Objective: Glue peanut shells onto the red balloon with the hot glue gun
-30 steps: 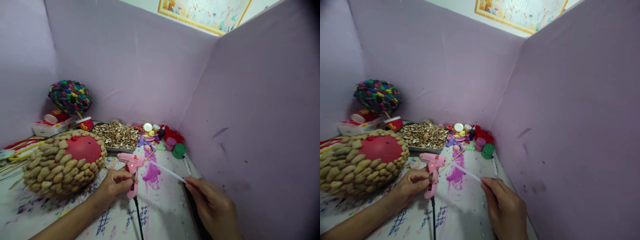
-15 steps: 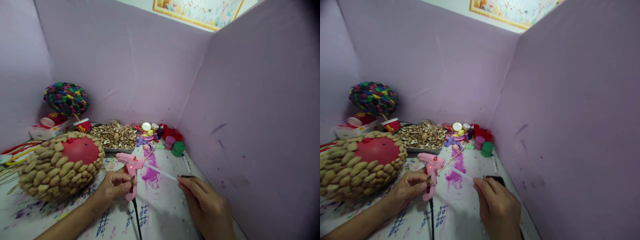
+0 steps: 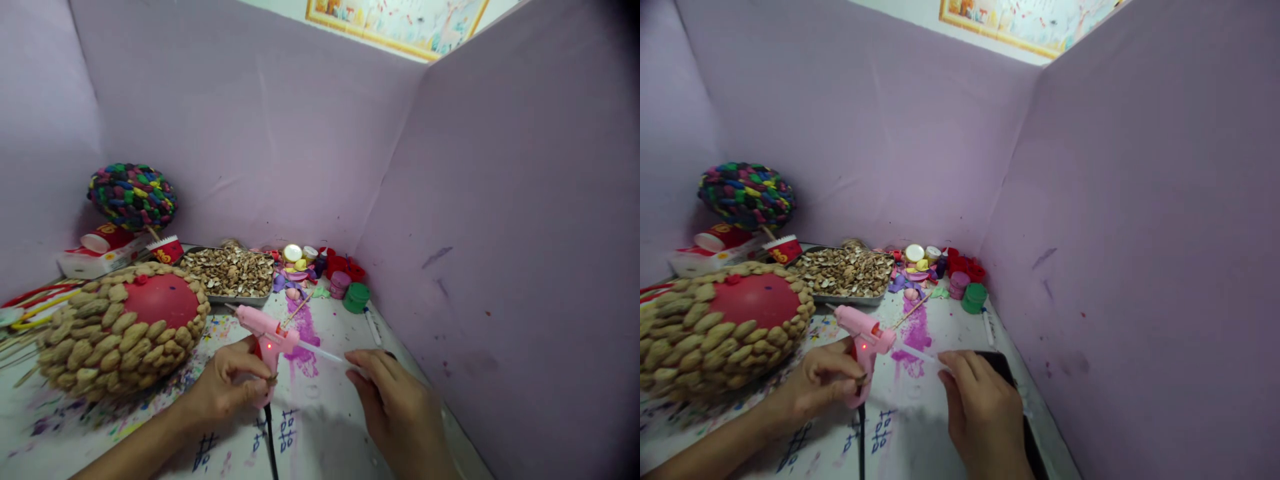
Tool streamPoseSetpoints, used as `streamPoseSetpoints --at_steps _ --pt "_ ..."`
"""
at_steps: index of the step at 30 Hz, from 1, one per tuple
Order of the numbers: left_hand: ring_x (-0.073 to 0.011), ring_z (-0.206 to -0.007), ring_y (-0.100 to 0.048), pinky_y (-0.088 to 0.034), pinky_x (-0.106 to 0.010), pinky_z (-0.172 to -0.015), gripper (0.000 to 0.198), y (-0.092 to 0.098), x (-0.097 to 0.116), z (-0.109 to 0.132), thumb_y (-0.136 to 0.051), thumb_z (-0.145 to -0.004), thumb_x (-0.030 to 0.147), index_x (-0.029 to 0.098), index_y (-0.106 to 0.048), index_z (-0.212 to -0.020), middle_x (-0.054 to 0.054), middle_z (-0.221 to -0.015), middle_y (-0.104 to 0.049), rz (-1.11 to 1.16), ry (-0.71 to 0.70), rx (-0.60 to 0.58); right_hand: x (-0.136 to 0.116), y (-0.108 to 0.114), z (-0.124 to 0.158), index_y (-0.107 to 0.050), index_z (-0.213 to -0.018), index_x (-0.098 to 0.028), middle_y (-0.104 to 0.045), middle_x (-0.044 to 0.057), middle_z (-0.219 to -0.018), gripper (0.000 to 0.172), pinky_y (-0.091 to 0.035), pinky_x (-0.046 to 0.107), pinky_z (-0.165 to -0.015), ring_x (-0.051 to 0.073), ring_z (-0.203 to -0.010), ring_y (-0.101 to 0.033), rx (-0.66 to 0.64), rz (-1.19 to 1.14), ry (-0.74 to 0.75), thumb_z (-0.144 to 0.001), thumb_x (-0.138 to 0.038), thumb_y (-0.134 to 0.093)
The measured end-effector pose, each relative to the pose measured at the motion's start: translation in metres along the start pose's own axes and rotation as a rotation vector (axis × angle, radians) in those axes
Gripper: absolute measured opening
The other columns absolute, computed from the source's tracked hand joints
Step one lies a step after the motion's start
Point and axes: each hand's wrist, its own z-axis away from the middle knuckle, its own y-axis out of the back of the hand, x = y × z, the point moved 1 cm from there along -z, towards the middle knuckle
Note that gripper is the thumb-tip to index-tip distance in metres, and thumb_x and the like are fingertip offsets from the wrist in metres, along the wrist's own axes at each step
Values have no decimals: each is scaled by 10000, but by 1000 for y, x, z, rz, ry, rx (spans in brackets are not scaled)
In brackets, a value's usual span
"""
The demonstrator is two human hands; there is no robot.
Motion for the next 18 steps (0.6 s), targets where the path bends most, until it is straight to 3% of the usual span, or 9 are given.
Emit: streamPoseSetpoints --at_steps 6,18 --pt "-169 -693 -532 -385 -275 -658 319 -10 10 4 -561 -764 448 180 -708 -673 -63 -672 -604 -102 -66 -31 -10 -11 0 -597 -835 -200 -653 45 -749 97 -472 213 -554 140 -635 -628 66 -123 -6 -837 -161 -509" --pt "-178 -699 -539 -391 -278 -635 266 -15 23 7 -533 -767 349 175 -724 -706 -78 -717 -600 -208 -71 -97 -1 -10 4 -600 -898 -198 -649 56 -745 144 -459 214 -539 150 -624 -625 -95 -109 70 -854 -163 -468"
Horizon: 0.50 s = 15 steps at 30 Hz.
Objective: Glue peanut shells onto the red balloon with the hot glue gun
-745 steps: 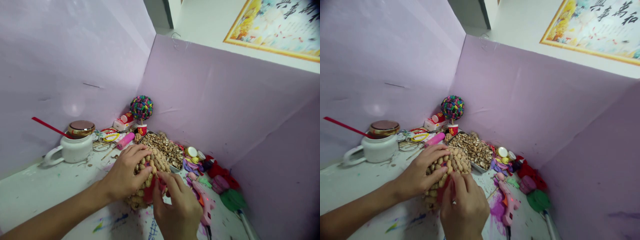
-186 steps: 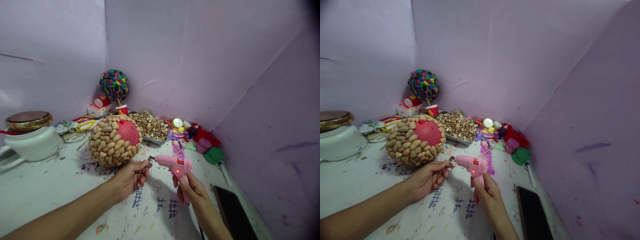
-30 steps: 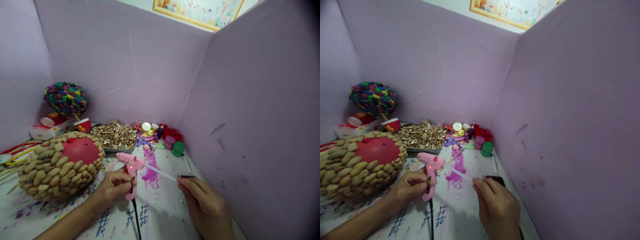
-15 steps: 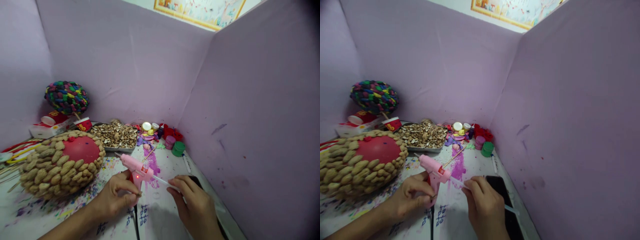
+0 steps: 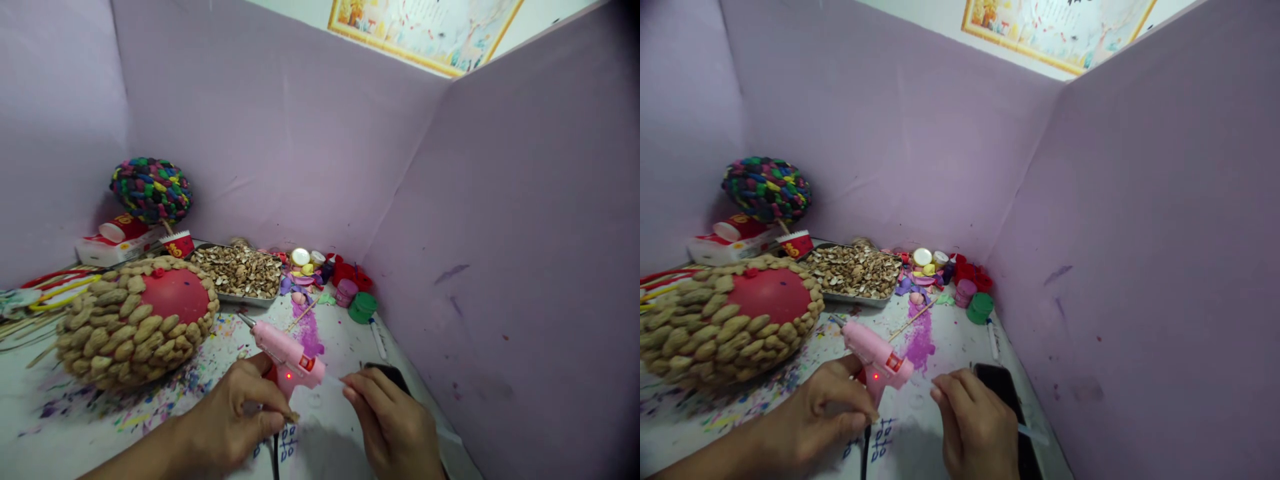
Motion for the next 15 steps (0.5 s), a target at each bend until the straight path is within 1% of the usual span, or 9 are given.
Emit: streamPoseSetpoints --at_steps 3,6,9,12,13,15 --pt "-177 -717 -544 -397 -270 -637 231 0 4 0 -542 -759 308 177 -725 -704 -76 -731 -597 20 -21 -3 -1 -1 -2 -602 -868 -194 -625 43 -688 162 -445 218 -514 154 -592 -613 -34 10 3 -859 -164 -443" --pt "-175 -721 -541 -396 -268 -641 209 -1 5 0 -543 -760 283 187 -725 -722 -65 -717 -591 23 -24 -5 -3 -2 -3 -596 -829 -189 -590 26 -622 176 -420 215 -476 145 -530 -590 -24 -4 24 -860 -161 -425" --pt "-170 -709 -537 -396 -267 -637 207 -2 3 1 -543 -756 280 184 -720 -709 -63 -726 -587 35 -25 3 -4 -4 -2 -589 -885 -181 -587 12 -593 182 -422 203 -467 135 -510 -589 -32 -74 30 -863 -149 -411" --pt "-169 -700 -535 -394 -265 -628 216 -3 2 1 -536 -757 278 175 -715 -694 -66 -723 -582 29 -26 10 -7 -7 -1 -555 -993 -181 -623 11 -646 173 -453 196 -487 130 -528 -604 -56 -145 -35 -852 -179 -456" --pt "-171 -703 -535 -393 -266 -630 223 -3 1 1 -530 -761 282 174 -714 -696 -67 -721 -582 25 -27 4 -8 -8 -1 -546 -991 -188 -624 9 -664 163 -455 198 -478 128 -517 -598 -50 -156 -63 -841 -194 -481" --pt "-176 -714 -538 -393 -271 -641 242 -4 1 1 -518 -772 296 172 -712 -699 -70 -725 -584 21 -23 -18 -10 -9 -1 -535 -924 -203 -613 7 -685 105 -454 203 -466 125 -506 -583 -20 -170 -102 -822 -206 -514"
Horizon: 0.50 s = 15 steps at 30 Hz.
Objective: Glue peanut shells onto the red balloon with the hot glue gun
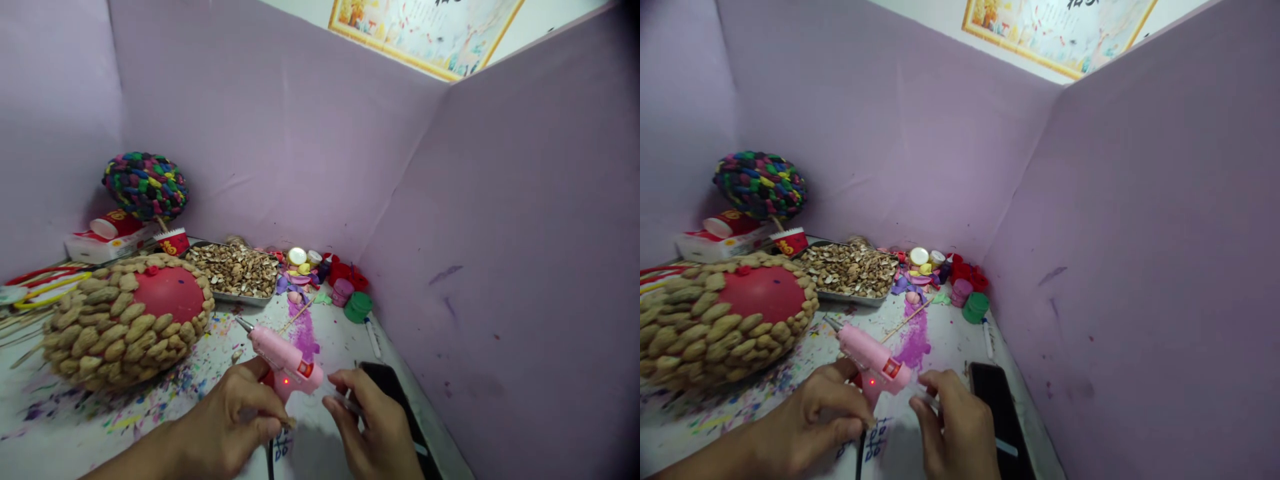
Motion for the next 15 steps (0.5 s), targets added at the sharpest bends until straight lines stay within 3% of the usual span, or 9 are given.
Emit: streamPoseSetpoints --at_steps 5,15 --pt "-168 -699 -545 -385 -268 -634 292 -1 1 0 -498 -795 340 167 -711 -697 -74 -754 -581 -12 -17 -8 0 -1 0 -538 -812 -201 -595 20 -695 62 -470 202 -525 128 -587 -602 79 -14 53 -808 -141 -522" --pt "-157 -708 -537 -392 -251 -634 243 -2 4 1 -518 -787 298 173 -704 -693 -59 -752 -578 -58 -5 -28 -1 5 -1 -599 -862 -176 -615 42 -702 145 -437 210 -516 131 -574 -590 -19 18 107 -843 -132 -462"
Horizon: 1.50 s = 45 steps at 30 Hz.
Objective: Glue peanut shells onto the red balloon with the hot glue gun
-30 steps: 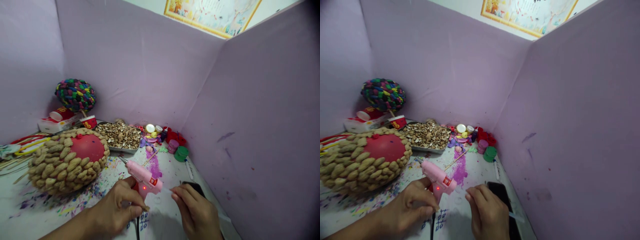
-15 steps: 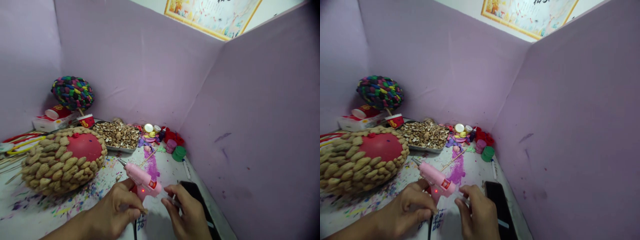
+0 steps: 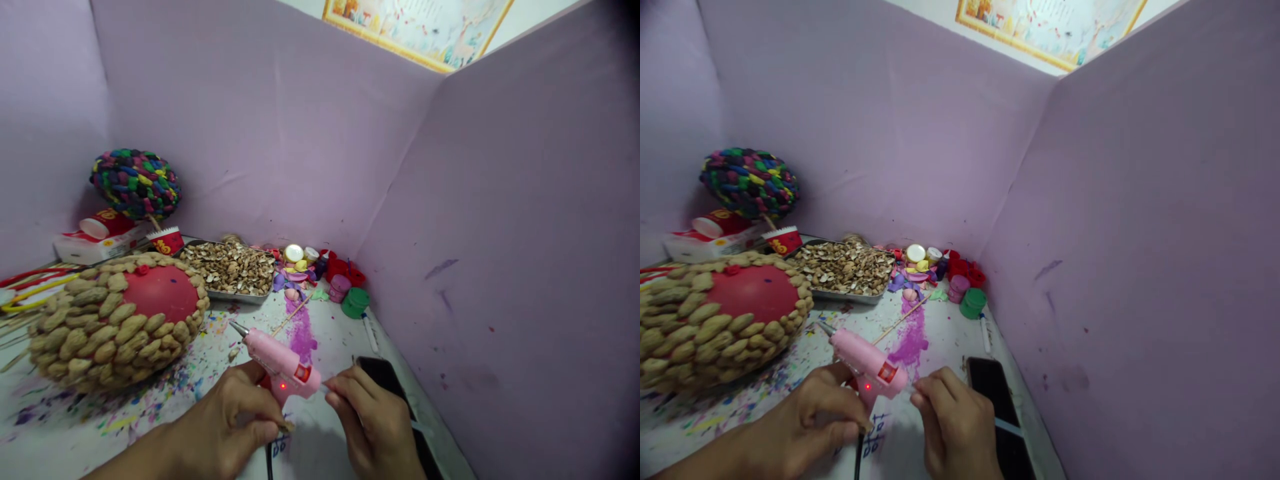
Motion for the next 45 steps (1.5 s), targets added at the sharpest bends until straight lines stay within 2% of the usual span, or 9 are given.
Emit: streamPoseSetpoints --at_steps 4,6,9,12,19,27,41,43,45 --pt "-151 -700 -532 -391 -248 -632 237 0 0 1 -518 -788 296 178 -707 -707 -54 -747 -576 -3 -15 -1 -2 0 -3 -595 -801 -166 -587 35 -631 182 -402 224 -473 134 -511 -554 14 21 16 -854 -136 -423" --pt "-146 -698 -529 -388 -246 -627 250 -2 0 0 -507 -795 299 172 -702 -705 -56 -756 -572 7 -24 7 -3 -2 -3 -588 -851 -174 -597 29 -653 160 -407 222 -488 134 -533 -567 -5 -9 2 -850 -137 -432" --pt "-140 -695 -522 -379 -242 -621 254 -4 0 0 -499 -798 300 166 -691 -699 -53 -753 -561 10 -40 9 -4 -6 0 -540 -970 -191 -607 16 -718 156 -412 217 -484 124 -542 -568 -5 -77 -92 -820 -169 -505" --pt "-136 -681 -514 -371 -240 -610 281 -6 0 -1 -491 -803 333 164 -682 -687 -45 -728 -543 27 -41 9 -4 -11 3 -520 -867 -208 -564 -16 -650 83 -397 212 -439 111 -478 -526 79 -68 -172 -793 -188 -554" --pt "-142 -686 -508 -365 -243 -609 288 -5 -2 -2 -512 -782 341 147 -668 -638 -45 -729 -519 55 41 10 -3 -9 1 -576 -850 -173 -618 44 -721 141 -471 207 -527 125 -595 -589 153 -60 -2 -781 -54 -546" --pt "-141 -690 -503 -363 -236 -613 224 -3 2 -3 -527 -757 278 153 -656 -623 -39 -734 -520 61 76 -23 -7 0 -4 -634 -869 -148 -671 82 -722 221 -467 247 -512 155 -587 -594 198 89 176 -746 8 -537" --pt "-137 -693 -506 -355 -233 -616 202 -8 -3 -1 -522 -746 262 162 -656 -632 -31 -726 -542 35 127 -10 -6 -2 -7 -632 -882 -153 -665 64 -699 169 -464 235 -511 149 -586 -600 208 114 123 -771 -55 -552" --pt "-141 -696 -507 -360 -239 -635 224 -9 -7 -2 -531 -752 304 168 -655 -623 -31 -722 -555 67 124 34 -11 -3 -7 -638 -899 -155 -677 77 -748 169 -479 277 -582 176 -649 -612 254 155 96 -752 -88 -591" --pt "-146 -688 -509 -362 -246 -640 257 -6 -11 -2 -540 -748 357 174 -656 -609 -32 -711 -565 123 143 103 -21 -7 -5 -644 -864 -162 -670 75 -754 155 -470 291 -612 180 -672 -605 391 139 58 -724 -98 -622"
